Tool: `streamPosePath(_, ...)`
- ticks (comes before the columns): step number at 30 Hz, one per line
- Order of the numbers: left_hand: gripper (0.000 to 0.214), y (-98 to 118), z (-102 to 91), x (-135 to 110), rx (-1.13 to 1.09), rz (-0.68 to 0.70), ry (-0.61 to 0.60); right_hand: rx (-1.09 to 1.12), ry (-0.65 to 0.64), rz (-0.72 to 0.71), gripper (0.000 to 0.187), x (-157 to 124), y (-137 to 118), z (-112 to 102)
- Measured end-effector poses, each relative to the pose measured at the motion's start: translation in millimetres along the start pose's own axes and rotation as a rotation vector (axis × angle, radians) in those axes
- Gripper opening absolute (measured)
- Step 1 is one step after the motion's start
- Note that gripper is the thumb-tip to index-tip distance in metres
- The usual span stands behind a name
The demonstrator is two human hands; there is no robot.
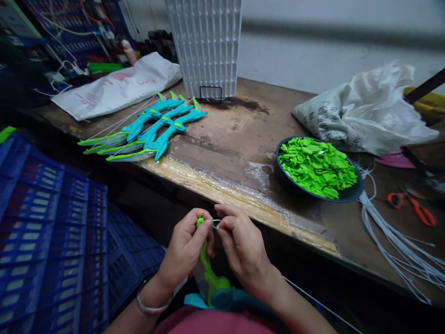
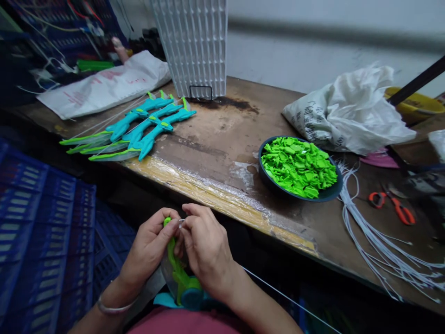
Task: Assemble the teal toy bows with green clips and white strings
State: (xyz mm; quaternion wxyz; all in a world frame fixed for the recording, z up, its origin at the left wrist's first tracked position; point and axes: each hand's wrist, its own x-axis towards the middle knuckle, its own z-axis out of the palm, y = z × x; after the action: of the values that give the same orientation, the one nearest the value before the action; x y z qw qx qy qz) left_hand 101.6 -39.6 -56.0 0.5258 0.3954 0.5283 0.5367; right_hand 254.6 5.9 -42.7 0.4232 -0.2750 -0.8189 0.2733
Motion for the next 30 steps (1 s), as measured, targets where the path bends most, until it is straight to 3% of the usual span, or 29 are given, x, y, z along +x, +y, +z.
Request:
streamPosePath(3, 0.024, -0.8, 0.2, -1.3, -0.028, -0.015, -0.023, 0.076, 0.024, 0.085, 0.011, 1.4, 1.3, 5.1)
streamPosePath(6, 0.024, -3.0, -1.5, -1.4, -0.041, -0.008, -0.063, 0.302, 0.058, 0.257, 0.007, 1.4, 4.8, 10.5)
streamPosePath(10, 0.022, -7.3, -7.1, -1.0, -0.11, -0.019, -0.124, 0.714, -0.044, 0.517, 0.015, 2.4, 7.9, 13.6)
streamPosePath(16, 0.022, -9.4, -12.5, 0.7, -0.235, -0.027, -0.22, 0.984, -0.105, 0.656, 0.03, 5.2, 5.4, 15.8)
streamPosePath(19, 0.022, -9.9, -12.7, 1.2, -0.265, -0.041, -0.231, 0.862, -0.063, 0.595, 0.028, 3.2, 5.5, 15.9)
streamPosePath(25, 0.023, -11.6, -11.2, 1.6, -0.231, -0.079, -0.162, 0.245, 0.123, 0.109, 0.022, 1.6, 11.7, 13.7)
streamPosePath(30, 0.025, -11.7, -9.2, 2.3, -0.205, -0.079, -0.129, 0.161, 0.022, 0.012, 0.014, 1.6, 6.7, 5.1)
